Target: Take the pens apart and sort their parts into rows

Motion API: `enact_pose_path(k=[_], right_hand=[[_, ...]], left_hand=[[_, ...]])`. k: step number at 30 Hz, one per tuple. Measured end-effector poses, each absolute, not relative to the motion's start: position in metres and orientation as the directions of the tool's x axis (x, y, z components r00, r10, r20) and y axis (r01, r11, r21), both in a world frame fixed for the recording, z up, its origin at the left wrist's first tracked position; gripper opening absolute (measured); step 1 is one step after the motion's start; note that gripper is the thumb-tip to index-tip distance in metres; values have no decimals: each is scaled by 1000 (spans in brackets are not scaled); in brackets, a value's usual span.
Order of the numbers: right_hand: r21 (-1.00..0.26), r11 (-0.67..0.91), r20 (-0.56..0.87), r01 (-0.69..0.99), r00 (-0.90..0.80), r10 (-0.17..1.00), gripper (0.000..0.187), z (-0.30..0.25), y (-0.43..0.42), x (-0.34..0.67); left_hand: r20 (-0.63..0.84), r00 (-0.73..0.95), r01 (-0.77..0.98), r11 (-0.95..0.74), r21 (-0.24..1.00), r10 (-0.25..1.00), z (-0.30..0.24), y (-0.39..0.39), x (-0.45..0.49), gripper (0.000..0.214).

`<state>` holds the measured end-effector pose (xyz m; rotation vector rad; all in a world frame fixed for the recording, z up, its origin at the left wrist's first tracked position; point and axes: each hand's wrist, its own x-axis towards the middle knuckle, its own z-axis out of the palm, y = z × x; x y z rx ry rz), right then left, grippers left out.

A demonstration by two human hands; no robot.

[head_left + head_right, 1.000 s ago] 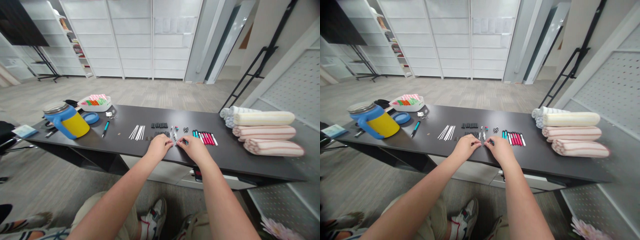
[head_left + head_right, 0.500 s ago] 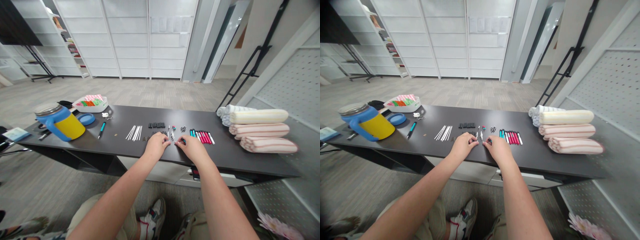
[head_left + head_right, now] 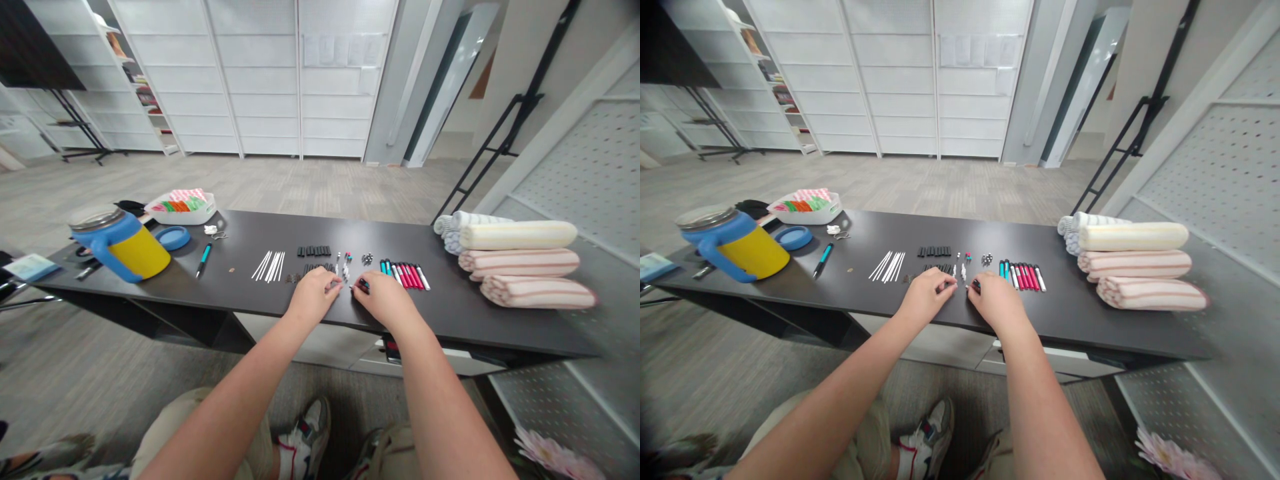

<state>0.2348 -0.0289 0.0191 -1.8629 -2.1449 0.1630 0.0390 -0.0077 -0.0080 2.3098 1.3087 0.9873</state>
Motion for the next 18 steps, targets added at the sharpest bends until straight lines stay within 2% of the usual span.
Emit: enact_pose_path(k=[4, 9, 13, 18], right_hand=[[-309, 221, 159, 925, -179, 971, 14, 25, -34, 228], [-386, 240, 179, 891, -183, 967, 13, 27, -34, 227], [-320, 237, 171, 917, -190, 967, 12, 24, -30, 229], [-202, 206, 175, 957, -172, 969, 12, 29, -32, 228]], left_hand=[[453, 467, 614, -647, 452, 759, -13, -8, 39, 14], [424, 535, 646, -677, 351, 731, -11, -11, 40, 16], [404, 542, 654, -672, 347, 737, -7, -13, 41, 13], [401, 464, 728, -598, 336, 790, -7, -16, 43, 13]])
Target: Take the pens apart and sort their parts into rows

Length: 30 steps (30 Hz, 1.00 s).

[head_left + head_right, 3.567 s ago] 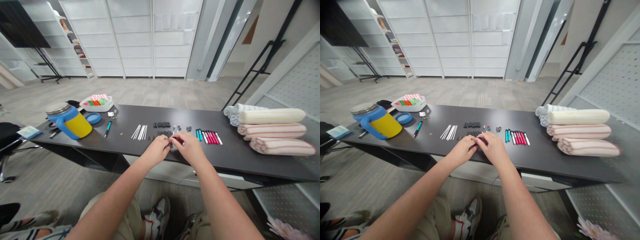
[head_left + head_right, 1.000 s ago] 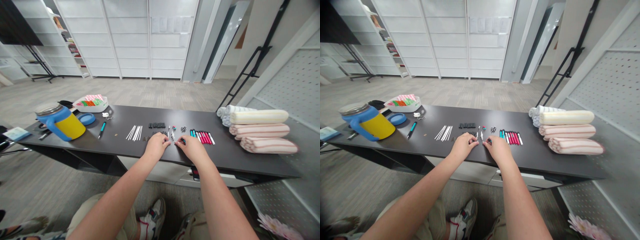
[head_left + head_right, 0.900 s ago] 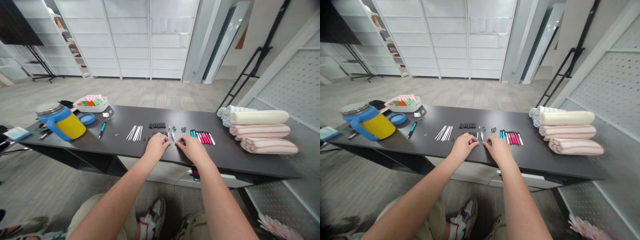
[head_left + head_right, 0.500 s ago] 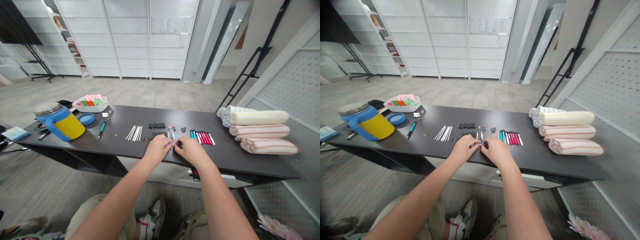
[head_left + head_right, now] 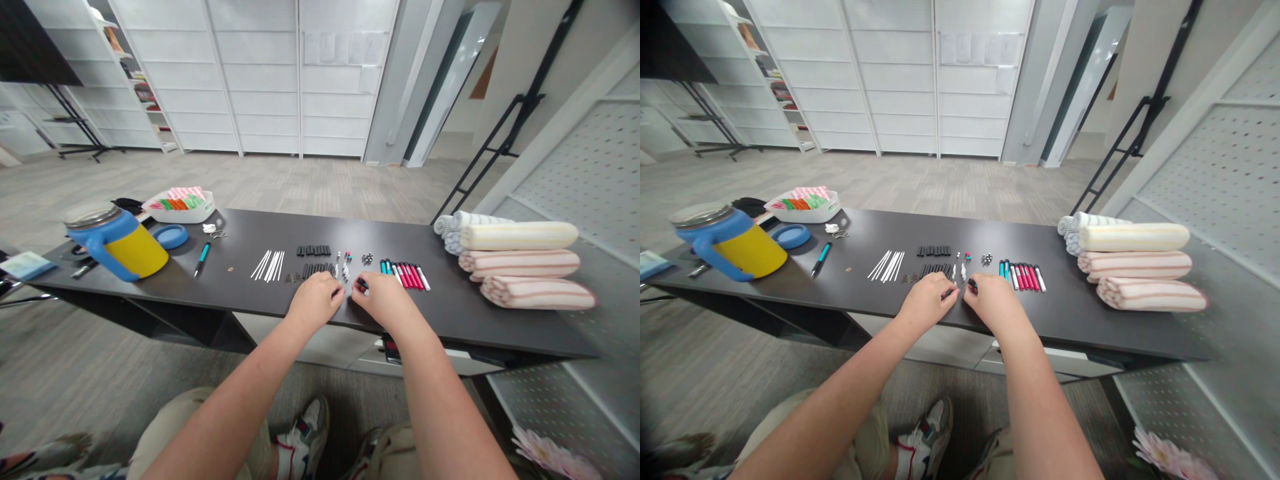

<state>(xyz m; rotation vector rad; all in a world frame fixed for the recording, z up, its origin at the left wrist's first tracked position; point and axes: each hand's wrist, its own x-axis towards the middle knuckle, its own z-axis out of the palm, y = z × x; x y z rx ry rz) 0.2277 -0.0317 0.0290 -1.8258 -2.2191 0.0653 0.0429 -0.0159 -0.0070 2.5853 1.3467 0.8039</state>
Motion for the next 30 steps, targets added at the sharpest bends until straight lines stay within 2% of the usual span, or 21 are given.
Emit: enact_pose_path(k=[6, 16, 23, 30], right_hand=[[-112, 131, 71, 985, -124, 990, 16, 33, -32, 224], [-81, 88, -10, 993, -89, 996, 18, 42, -31, 216], [-92, 91, 27, 992, -89, 996, 22, 38, -26, 214], [-106, 95, -30, 990, -99, 995, 20, 44, -28, 213]], left_hand=[[386, 421, 786, -543, 295, 821, -8, -17, 44, 19], [328, 472, 797, -555, 237, 818, -4, -21, 44, 22], [330, 431, 817, -518, 252, 840, -4, -21, 46, 23], [314, 468, 797, -548, 255, 826, -2, -23, 47, 23]])
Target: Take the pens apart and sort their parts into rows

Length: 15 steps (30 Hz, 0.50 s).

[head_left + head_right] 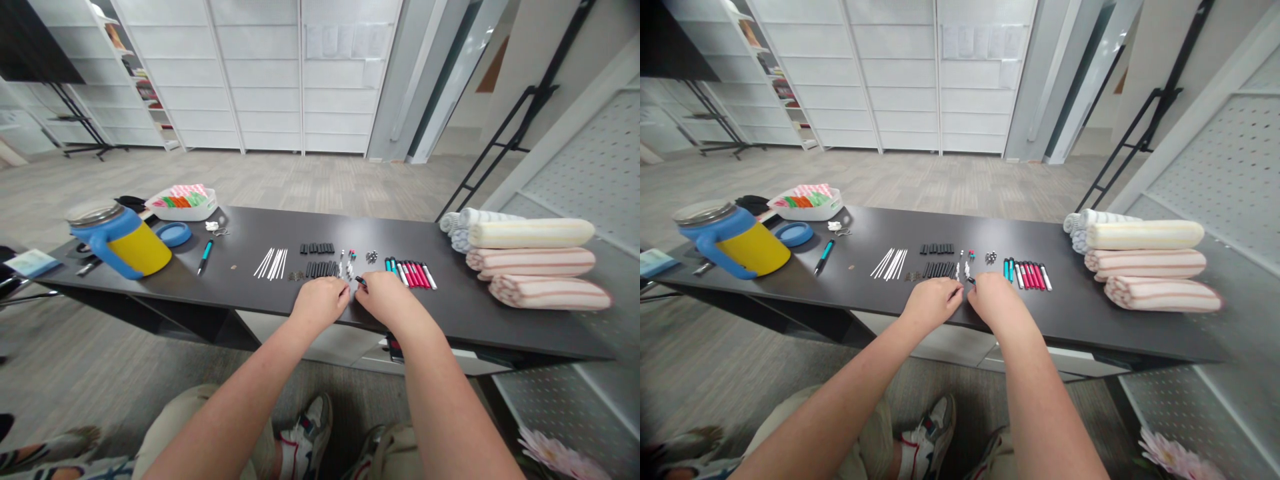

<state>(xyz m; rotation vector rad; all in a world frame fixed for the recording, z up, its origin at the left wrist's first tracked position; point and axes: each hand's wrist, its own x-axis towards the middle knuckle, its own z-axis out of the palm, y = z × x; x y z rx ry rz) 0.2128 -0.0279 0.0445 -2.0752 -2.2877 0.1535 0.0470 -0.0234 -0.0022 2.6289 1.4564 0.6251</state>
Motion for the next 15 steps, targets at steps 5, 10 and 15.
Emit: enact_pose_path(k=[5, 10, 15], right_hand=[[-94, 82, -45, 992, -86, 995, 24, 42, -26, 208], [-119, 126, 4, 985, -126, 992, 20, 35, -22, 211], [-246, 152, 93, 957, -133, 987, 10, 24, -20, 220]], left_hand=[[305, 461, 803, -538, 257, 833, -2, -24, 48, 23], [304, 450, 809, -527, 260, 840, 0, -25, 48, 23], [303, 451, 812, -527, 251, 839, 1, -26, 48, 25]])
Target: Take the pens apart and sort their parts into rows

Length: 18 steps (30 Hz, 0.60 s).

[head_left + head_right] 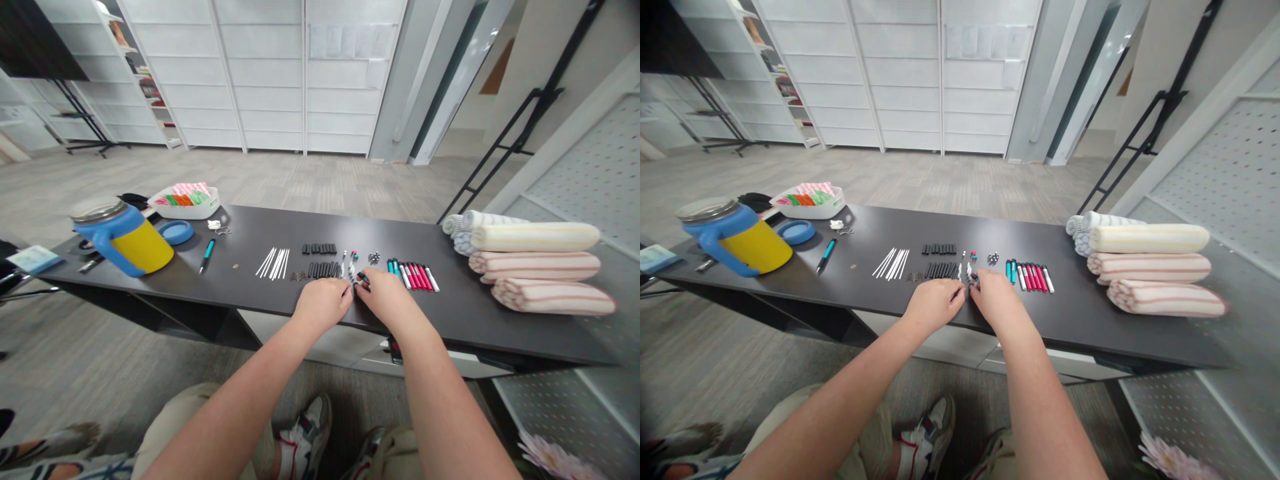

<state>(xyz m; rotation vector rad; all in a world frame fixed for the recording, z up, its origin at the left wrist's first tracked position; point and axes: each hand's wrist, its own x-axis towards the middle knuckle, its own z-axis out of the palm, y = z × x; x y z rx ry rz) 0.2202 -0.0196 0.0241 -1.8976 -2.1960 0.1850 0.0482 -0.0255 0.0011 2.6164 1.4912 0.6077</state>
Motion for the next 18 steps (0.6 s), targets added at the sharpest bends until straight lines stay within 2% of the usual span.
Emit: enact_pose_path(k=[6, 14, 18], right_hand=[[-413, 88, 127, 906, -38, 991, 20, 13, -15, 225], [-472, 66, 201, 879, 35, 979, 23, 9, -13, 222], [-444, 87, 216, 892, 12, 976, 23, 11, -15, 226]], left_hand=[[299, 451, 811, -526, 256, 841, 1, -26, 47, 25], [301, 448, 812, -524, 257, 842, 1, -26, 48, 26], [290, 450, 810, -523, 265, 845, 3, -26, 48, 25]])
